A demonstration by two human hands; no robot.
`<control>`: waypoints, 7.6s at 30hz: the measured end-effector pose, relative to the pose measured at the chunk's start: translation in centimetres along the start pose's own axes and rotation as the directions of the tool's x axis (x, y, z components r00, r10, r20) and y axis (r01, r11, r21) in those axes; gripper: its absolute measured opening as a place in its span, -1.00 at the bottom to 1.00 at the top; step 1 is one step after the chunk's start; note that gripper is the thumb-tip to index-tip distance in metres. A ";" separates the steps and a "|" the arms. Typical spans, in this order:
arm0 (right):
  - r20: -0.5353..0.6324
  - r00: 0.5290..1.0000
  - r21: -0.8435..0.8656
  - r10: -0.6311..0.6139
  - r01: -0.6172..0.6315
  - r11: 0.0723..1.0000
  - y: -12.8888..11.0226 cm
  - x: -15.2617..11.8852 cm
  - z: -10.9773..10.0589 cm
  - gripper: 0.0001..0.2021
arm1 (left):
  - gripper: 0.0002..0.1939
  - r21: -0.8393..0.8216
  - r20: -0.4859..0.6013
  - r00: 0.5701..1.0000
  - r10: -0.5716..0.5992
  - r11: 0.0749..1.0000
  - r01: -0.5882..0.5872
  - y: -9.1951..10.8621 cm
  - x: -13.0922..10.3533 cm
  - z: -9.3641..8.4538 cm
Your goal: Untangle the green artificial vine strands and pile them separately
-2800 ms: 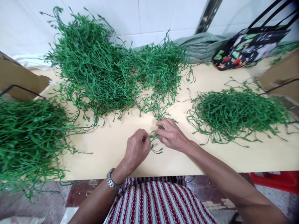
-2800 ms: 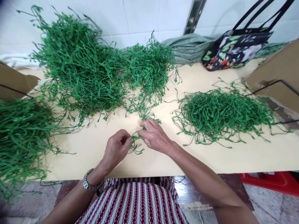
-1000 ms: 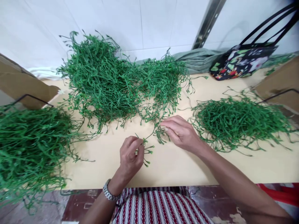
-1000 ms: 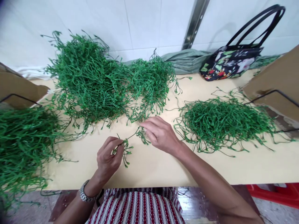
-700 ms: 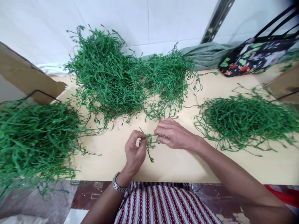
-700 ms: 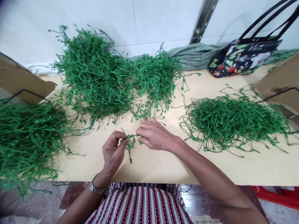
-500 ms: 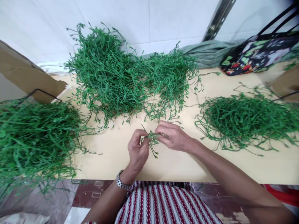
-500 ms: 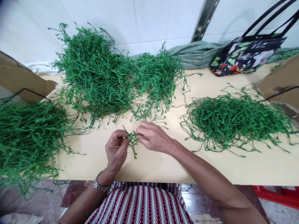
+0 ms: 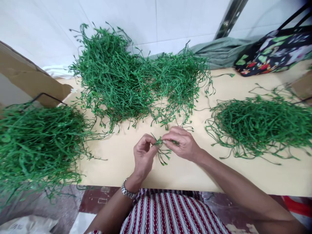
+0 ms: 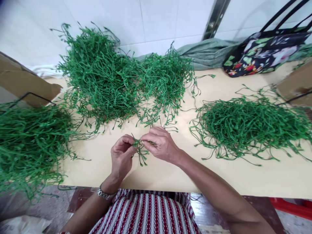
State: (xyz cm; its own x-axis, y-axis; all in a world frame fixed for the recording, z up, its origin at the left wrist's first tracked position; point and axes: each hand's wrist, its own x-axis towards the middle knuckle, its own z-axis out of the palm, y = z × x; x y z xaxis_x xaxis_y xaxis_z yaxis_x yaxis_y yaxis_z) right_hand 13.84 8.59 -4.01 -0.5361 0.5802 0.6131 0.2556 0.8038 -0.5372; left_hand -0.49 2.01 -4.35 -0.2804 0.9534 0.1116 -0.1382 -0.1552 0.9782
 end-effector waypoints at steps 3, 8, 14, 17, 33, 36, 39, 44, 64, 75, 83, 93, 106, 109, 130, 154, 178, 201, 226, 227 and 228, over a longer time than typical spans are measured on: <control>-0.025 1.000 -0.016 0.018 -0.018 1.000 -0.2 -0.1 0.2 -0.88 | -0.90 -0.005 -0.016 0.999 -0.040 0.999 0.040 0.0 -0.2 0.1; -0.066 0.996 -0.010 0.063 -0.064 0.998 -0.5 -0.1 0.3 -0.89 | -0.92 -0.049 0.017 0.972 -0.233 0.971 0.233 0.3 0.0 0.0; -0.105 0.990 -0.037 0.095 -0.100 0.994 -0.5 -0.1 0.0 -0.89 | -0.93 0.033 0.082 0.903 -0.423 0.906 0.421 1.6 0.9 -0.4; -0.109 0.991 -0.059 0.079 -0.085 0.995 -0.4 0.0 -0.3 -0.89 | -0.88 -0.086 0.153 0.888 -0.434 0.889 0.449 2.1 1.2 -0.4; -0.136 0.986 0.052 0.092 -0.085 0.995 -0.5 -0.2 -1.2 -0.92 | -0.78 -0.312 -0.183 0.924 -0.335 0.911 0.268 2.1 2.3 -0.5; -0.121 0.991 0.073 0.058 -0.050 0.996 -0.3 -0.4 -1.3 -0.93 | -0.78 -0.280 -0.241 0.938 -0.250 0.943 0.180 2.0 2.5 -0.8; -0.154 0.984 0.081 0.094 -0.082 0.993 0.0 -0.5 -1.5 -0.93 | -0.81 -0.217 -0.261 0.952 -0.162 0.971 0.106 1.8 2.6 -1.2; -0.166 0.982 0.050 0.089 -0.082 0.995 0.5 -0.7 -1.5 -0.91 | -0.79 -0.232 -0.330 0.938 -0.102 0.972 0.023 1.9 2.8 -1.6; 0.048 0.998 0.093 0.037 -0.041 0.995 0.3 -0.7 -0.8 -0.89 | -0.75 -0.617 -0.173 0.939 -0.298 0.776 0.132 2.1 2.2 -0.5; 0.049 0.990 -0.229 -0.135 0.143 0.963 1.1 -1.2 -0.2 -0.85 | -0.81 -0.503 -0.027 0.961 -0.275 0.834 0.225 2.2 1.7 -1.0; 0.078 0.980 -0.346 -0.183 0.198 0.917 1.2 -1.2 -0.3 -0.90 | -0.80 -0.215 0.083 0.912 -0.401 0.887 0.410 2.1 1.9 -2.7; -0.003 0.982 -0.341 -0.187 0.175 0.924 1.2 -1.2 -0.5 -0.93 | -0.89 0.039 -0.003 0.947 -0.322 0.946 0.322 1.2 1.4 -2.6; 0.007 0.982 -0.415 -0.187 0.173 0.893 1.5 -0.9 -1.0 -0.90 | -0.89 0.451 0.247 0.945 -0.214 0.889 0.084 2.5 1.4 -2.3; -0.031 0.984 -0.390 -0.176 0.150 0.908 1.6 -1.0 -1.0 -0.90 | -0.85 0.597 0.381 0.905 -0.187 0.797 -0.087 2.8 1.5 -2.1; -0.036 0.975 -0.340 -0.217 0.193 0.920 1.2 -0.7 -1.5 -0.93 | -0.84 0.701 0.523 0.837 0.161 0.477 -0.529 2.8 1.1 -2.9; -0.109 0.992 -0.048 -0.059 0.054 0.997 1.2 -0.9 -0.7 -0.90 | -0.90 0.328 0.500 0.852 -0.152 0.944 -0.025 3.3 1.5 -1.9; 0.174 0.975 -0.129 -0.137 0.161 0.979 0.6 -0.6 -1.9 -0.71 | -0.82 0.629 0.553 0.812 -0.184 0.731 -0.263 3.8 1.3 -0.6; 0.053 0.976 -0.131 -0.209 0.215 0.968 1.2 -0.7 -1.7 -0.93 | -0.71 0.689 0.383 0.882 0.275 0.551 -0.471 1.9 0.6 -1.9; -0.181 0.975 -0.099 -0.127 0.111 0.989 0.1 -0.5 -2.2 -0.76 | -0.86 0.549 0.368 0.918 0.145 0.764 -0.340 1.5 0.6 -1.0; -0.176 0.978 -0.064 -0.111 0.102 0.993 -0.1 -0.4 -2.4 -0.78 | -0.87 0.533 0.351 0.930 0.112 0.792 -0.297 1.5 0.7 -1.0; -0.149 0.984 -0.028 -0.101 0.098 0.995 -0.4 -0.3 -2.6 -0.80 | -0.87 0.511 0.340 0.937 0.083 0.820 -0.257 1.6 0.7 -1.0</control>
State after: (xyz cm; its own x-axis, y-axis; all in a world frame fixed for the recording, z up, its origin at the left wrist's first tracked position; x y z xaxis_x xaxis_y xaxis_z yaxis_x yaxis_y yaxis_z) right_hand 16.01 8.45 -2.46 -0.4335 0.5091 0.7435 0.2243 0.8601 -0.4582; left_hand -1.90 2.19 -2.93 0.0484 0.9684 0.2449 0.4437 -0.2405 0.8633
